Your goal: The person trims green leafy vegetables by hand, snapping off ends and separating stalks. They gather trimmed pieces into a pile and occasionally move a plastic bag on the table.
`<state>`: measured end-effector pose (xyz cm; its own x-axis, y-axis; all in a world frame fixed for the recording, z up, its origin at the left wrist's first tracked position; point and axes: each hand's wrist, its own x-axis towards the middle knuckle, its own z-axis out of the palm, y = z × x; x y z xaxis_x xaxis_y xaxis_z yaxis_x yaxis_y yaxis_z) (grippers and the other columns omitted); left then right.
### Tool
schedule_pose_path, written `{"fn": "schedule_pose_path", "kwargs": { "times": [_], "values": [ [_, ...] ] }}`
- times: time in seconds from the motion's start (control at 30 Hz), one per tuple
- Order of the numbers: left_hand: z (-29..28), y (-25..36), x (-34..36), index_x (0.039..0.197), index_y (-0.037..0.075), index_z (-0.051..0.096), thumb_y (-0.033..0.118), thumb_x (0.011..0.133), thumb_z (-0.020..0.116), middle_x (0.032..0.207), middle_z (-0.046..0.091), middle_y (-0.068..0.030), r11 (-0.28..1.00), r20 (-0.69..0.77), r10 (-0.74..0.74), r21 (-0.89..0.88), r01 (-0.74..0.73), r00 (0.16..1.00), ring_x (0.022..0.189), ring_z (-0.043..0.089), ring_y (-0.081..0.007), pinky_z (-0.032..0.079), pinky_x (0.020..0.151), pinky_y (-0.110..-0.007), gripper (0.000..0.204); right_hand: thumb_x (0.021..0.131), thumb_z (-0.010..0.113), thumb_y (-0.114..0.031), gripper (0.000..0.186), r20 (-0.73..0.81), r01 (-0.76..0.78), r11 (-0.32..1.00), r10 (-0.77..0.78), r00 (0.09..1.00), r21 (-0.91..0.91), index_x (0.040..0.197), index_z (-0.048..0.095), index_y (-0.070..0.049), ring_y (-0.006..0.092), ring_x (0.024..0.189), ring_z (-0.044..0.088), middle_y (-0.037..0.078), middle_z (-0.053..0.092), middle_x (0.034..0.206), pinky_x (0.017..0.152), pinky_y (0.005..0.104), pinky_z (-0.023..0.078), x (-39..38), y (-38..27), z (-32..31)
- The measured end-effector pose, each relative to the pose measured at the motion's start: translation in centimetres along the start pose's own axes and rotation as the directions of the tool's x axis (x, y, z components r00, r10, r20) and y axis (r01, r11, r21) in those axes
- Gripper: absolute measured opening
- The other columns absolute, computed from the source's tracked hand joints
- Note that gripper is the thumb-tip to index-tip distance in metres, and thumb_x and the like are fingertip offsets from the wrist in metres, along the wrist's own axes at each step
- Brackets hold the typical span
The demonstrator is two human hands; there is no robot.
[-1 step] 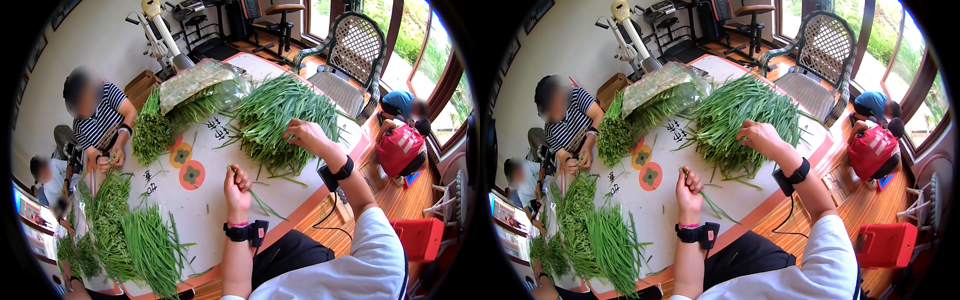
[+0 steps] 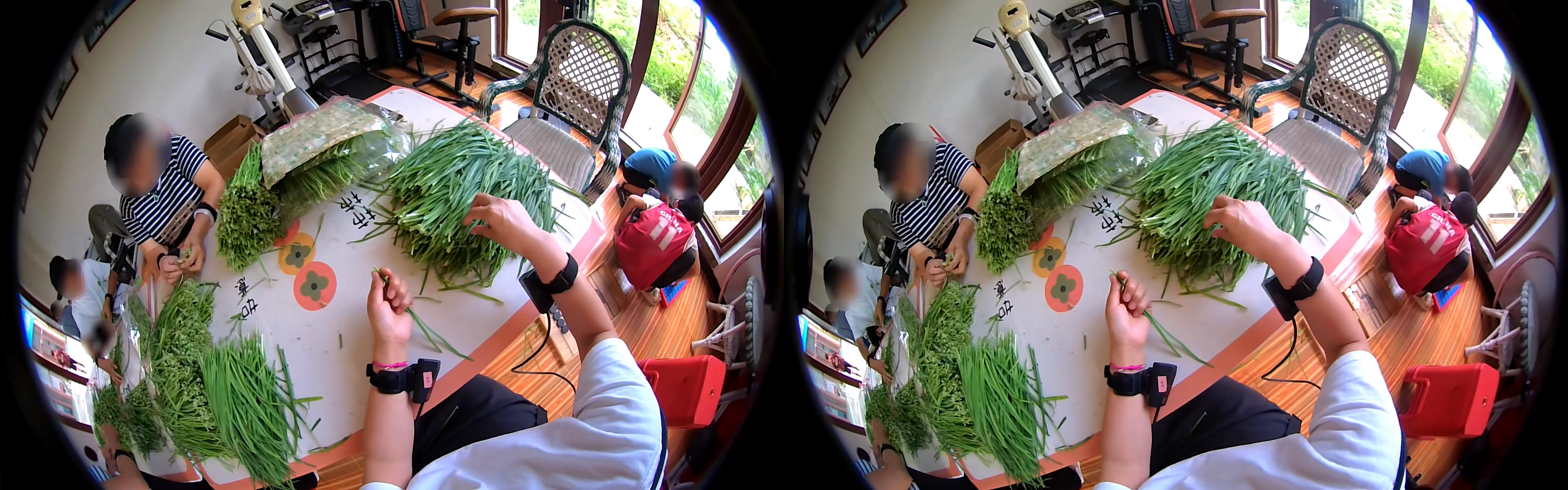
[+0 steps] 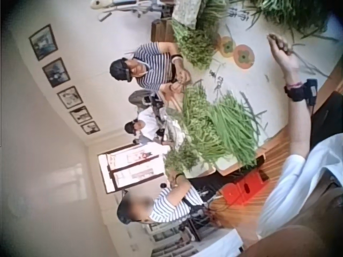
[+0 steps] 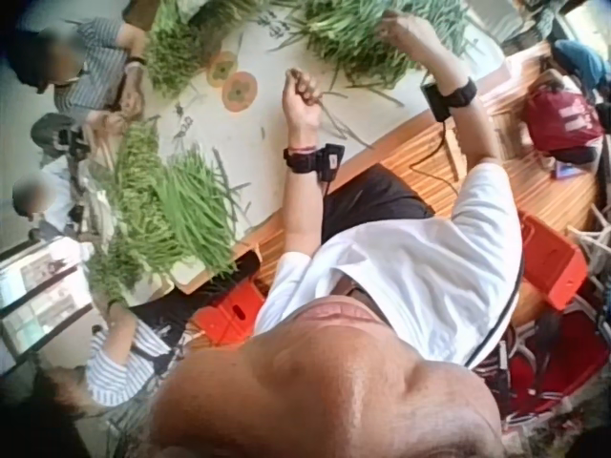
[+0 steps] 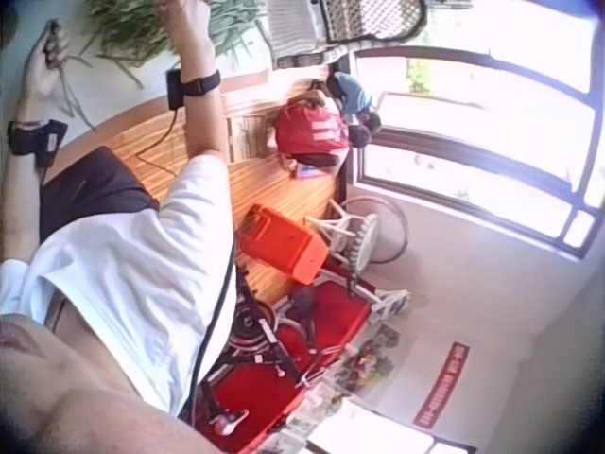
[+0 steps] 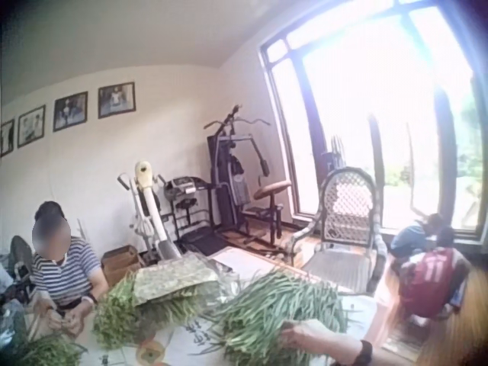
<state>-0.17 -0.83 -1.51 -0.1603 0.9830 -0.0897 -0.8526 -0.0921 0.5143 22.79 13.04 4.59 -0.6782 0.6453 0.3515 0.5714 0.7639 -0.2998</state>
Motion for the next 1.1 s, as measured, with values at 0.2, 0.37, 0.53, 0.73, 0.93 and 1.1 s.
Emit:
{"fn": "schedule_pose_path", "kwargs": {
  "times": [0.2, 0.37, 0.53, 0.73, 0.93, 1.1],
  "values": [
    [0.2, 0.0, 0.0, 0.094, 0.012, 0.054, 0.039, 0.095, 0.052, 0.061, 0.03, 0.0075, 1.0, -0.007, -0.007, 0.021, 0.007, 1.0, 0.049, 0.023, -0.004, 0.019, 0.044, -0.02, 0.027, 0.075, 0.072, -0.014, 0.013, 0.0, -0.002, 1.0, 0.002, 1.0, 0.026, 0.085, 0.065, -0.014, 0.0271, 0.075, 0.063, 0.003, 0.06, 0.09, 0.063, 0.0384, 0.049, 0.6, -1.1, -0.7],
    [0.5, -0.1, -0.1, 0.099, 0.009, 0.055, 0.036, 0.095, 0.055, 0.063, 0.031, 0.0068, 0.999, 0.015, 0.01, 0.037, -0.011, 1.0, 0.05, 0.023, -0.0033, 0.019, 0.044, -0.019, 0.028, 0.078, 0.068, -0.015, 0.009, -0.011, 0.037, 0.998, -0.037, 0.999, -0.043, 0.087, 0.065, -0.014, 0.0272, 0.072, 0.063, 0.003, 0.06, 0.092, 0.06, 0.0386, 0.049, 1.3, -1.5, 0.7],
    [0.6, 0.1, -0.1, 0.1, 0.008, 0.055, 0.034, 0.095, 0.055, 0.064, 0.033, 0.0069, 0.996, -0.009, 0.026, 0.087, -0.025, 1.0, 0.051, 0.025, -0.0028, 0.019, 0.044, -0.019, 0.027, 0.083, 0.062, -0.015, 0.004, 0.007, 0.059, 0.987, -0.059, 0.998, -0.149, 0.083, 0.06, -0.012, 0.0283, 0.066, 0.06, 0.005, 0.056, 0.089, 0.055, 0.0397, 0.048, 1.7, -2.5, 0.6],
    [1.0, -0.1, -0.2, 0.112, 0.005, 0.059, 0.033, 0.096, 0.053, 0.068, 0.041, 0.006, 0.994, 0.05, 0.079, 0.075, -0.082, 0.996, 0.055, 0.033, -0.0029, 0.024, 0.047, -0.018, 0.033, 0.082, 0.06, -0.008, 0.012, -0.06, 0.019, 0.98, -0.032, 0.998, -0.2, 0.092, 0.055, -0.011, 0.0293, 0.066, 0.061, 0.007, 0.056, 0.091, 0.055, 0.0401, 0.047, 1.9, -6.5, 0.4],
    [0.6, -0.2, 0.0, 0.111, 0.004, 0.059, 0.032, 0.097, 0.051, 0.07, 0.043, 0.0052, 0.996, 0.069, 0.087, 0.022, -0.089, 0.994, 0.058, 0.036, -0.0033, 0.027, 0.049, -0.017, 0.032, 0.076, 0.055, 0.0, 0.012, 0.039, -0.066, 0.907, 0.091, 0.995, -0.416, 0.086, 0.057, -0.007, 0.031, 0.068, 0.063, 0.01, 0.055, 0.091, 0.058, 0.0414, 0.05, 1.9, -5.5, 0.7],
    [0.5, -0.3, 0.2, 0.11, 0.003, 0.059, 0.032, 0.097, 0.051, 0.07, 0.044, 0.0048, 0.997, 0.056, 0.08, 0.007, -0.08, 0.995, 0.058, 0.036, -0.0036, 0.028, 0.05, -0.017, 0.033, 0.076, 0.055, -0.003, 0.005, 0.061, -0.003, 0.92, 0.03, 0.998, -0.393, 0.078, 0.058, -0.006, 0.0298, 0.068, 0.063, 0.01, 0.054, 0.088, 0.057, 0.0408, 0.049, 1.5, -4.9, 1.7]
  ]
}}
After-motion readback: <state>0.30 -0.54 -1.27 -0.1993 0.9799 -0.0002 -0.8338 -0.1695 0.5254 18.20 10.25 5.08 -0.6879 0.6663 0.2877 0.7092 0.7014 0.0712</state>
